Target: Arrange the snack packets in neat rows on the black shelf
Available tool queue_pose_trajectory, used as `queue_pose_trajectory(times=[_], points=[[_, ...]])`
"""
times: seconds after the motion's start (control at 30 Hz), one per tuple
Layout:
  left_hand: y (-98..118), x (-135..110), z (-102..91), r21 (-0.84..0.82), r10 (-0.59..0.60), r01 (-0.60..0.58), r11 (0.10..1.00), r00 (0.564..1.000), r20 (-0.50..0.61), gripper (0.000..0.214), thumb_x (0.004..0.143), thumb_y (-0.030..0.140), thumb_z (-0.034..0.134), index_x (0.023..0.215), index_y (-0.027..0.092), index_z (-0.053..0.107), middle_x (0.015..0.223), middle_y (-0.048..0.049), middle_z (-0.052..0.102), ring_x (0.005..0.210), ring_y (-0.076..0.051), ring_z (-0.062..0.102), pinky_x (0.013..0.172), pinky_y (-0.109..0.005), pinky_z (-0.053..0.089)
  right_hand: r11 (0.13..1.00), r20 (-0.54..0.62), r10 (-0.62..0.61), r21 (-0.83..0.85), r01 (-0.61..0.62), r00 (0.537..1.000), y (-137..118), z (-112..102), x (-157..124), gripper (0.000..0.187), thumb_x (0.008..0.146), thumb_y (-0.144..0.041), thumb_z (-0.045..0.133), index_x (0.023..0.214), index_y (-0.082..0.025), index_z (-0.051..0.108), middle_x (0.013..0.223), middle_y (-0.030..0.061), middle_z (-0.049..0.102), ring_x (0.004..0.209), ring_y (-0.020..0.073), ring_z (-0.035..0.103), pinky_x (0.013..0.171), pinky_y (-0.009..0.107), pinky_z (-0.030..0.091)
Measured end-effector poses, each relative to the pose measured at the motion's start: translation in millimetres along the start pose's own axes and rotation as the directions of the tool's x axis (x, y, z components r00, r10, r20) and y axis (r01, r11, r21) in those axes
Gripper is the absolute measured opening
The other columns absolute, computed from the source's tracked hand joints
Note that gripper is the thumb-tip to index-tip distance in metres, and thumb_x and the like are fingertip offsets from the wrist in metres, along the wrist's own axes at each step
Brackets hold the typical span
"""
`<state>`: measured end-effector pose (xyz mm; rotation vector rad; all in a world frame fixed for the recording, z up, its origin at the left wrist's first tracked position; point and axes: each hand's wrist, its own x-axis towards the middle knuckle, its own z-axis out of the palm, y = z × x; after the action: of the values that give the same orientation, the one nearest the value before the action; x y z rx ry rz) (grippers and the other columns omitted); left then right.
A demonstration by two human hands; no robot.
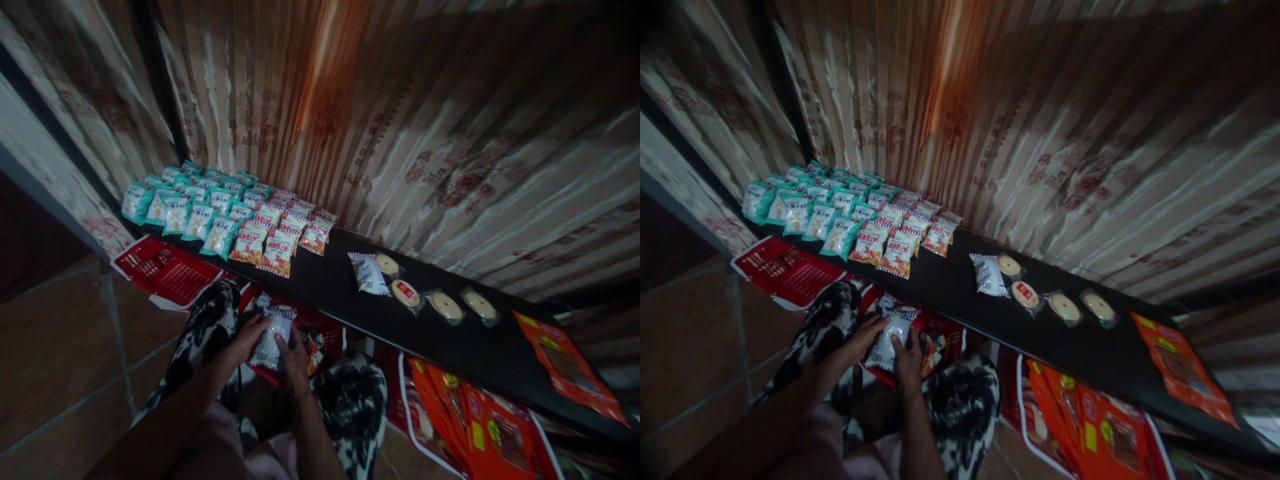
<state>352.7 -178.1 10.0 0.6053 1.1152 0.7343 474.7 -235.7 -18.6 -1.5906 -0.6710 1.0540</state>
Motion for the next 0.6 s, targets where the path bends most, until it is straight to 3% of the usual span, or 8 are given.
queue_pose_trajectory(times=[0.27,0.43,0.6], points=[[-4.1,15.3,6.1,-0.031,0.048,-0.051,0.998,0.995,-0.084,0.054,0.062,0.048,0.069,0.106,0.019,0.057,0.09,-0.0037,0.069,0.078,-0.018,0.065,0.068,-0.027,0.05,0.997,0.079,0.029,0.074,-0.034,0.997,-11.6,-2.0,-6.9,0.065,0.065,-0.047,0.068,0.124,-0.021,0.056,0.117,0.0058,0.064,0.109,0.0262,0.058,0.087,0.034,0.049],[-2.5,16.6,3.1,-0.081,0.061,-0.069,0.994,0.993,-0.1,0.047,0.062,0.047,0.068,0.099,0.018,0.06,0.086,-0.003,0.069,0.078,-0.019,0.065,0.069,-0.029,0.05,0.989,0.231,0.092,0.09,-0.116,0.969,-17.7,-2.8,-11.0,0.066,0.071,-0.054,0.063,0.126,-0.018,0.054,0.121,0.0073,0.062,0.109,0.0252,0.058,0.091,0.033,0.047],[-6.4,19.8,3.7,-0.154,0.06,-0.079,0.985,0.99,-0.125,0.044,0.061,0.045,0.069,0.094,0.016,0.062,0.082,-0.0043,0.069,0.08,-0.021,0.065,0.072,-0.031,0.05,0.994,0.158,0.097,0.034,-0.103,0.983,-15.0,-3.5,-9.3,0.067,0.069,-0.054,0.064,0.123,-0.016,0.057,0.122,0.0093,0.061,0.113,0.0264,0.055,0.092,0.034,0.046]])
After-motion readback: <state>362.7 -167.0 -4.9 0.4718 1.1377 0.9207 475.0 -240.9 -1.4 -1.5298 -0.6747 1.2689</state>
